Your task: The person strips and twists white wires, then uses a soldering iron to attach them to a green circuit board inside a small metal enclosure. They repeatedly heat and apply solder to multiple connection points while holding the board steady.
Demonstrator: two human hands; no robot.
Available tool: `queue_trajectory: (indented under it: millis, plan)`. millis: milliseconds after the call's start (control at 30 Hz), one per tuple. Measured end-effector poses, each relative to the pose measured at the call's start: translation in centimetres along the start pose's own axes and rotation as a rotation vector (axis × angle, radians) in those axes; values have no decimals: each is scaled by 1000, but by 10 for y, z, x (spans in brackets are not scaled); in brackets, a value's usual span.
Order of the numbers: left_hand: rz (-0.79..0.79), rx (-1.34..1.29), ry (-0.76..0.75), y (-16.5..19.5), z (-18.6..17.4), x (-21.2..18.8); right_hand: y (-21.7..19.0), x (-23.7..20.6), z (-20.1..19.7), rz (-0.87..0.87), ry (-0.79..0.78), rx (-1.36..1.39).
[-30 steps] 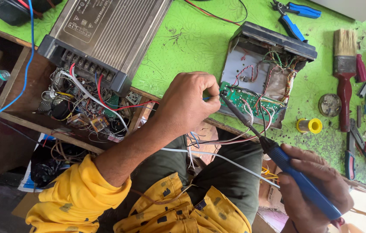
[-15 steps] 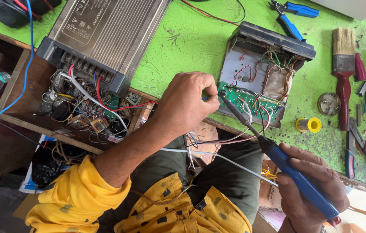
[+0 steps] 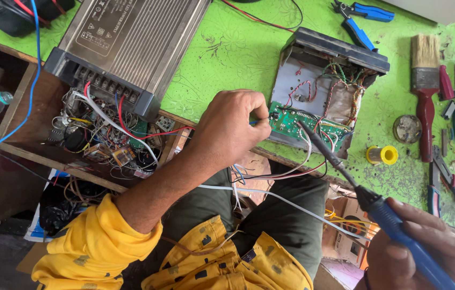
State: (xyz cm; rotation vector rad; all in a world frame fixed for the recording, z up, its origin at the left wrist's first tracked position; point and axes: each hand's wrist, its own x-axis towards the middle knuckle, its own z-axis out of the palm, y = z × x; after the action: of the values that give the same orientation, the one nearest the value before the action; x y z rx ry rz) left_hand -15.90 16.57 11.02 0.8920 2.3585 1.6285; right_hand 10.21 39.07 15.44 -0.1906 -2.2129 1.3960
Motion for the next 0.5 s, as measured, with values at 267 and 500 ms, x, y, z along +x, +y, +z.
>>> queue_trajectory:
  millis: [267, 500]
  plan:
    - [25, 30, -1, 0, -1, 1, 15, -12, -26, 67, -68, -142]
    - [3, 97, -1, 3, 1, -1, 28, -11, -51, 0, -132, -201]
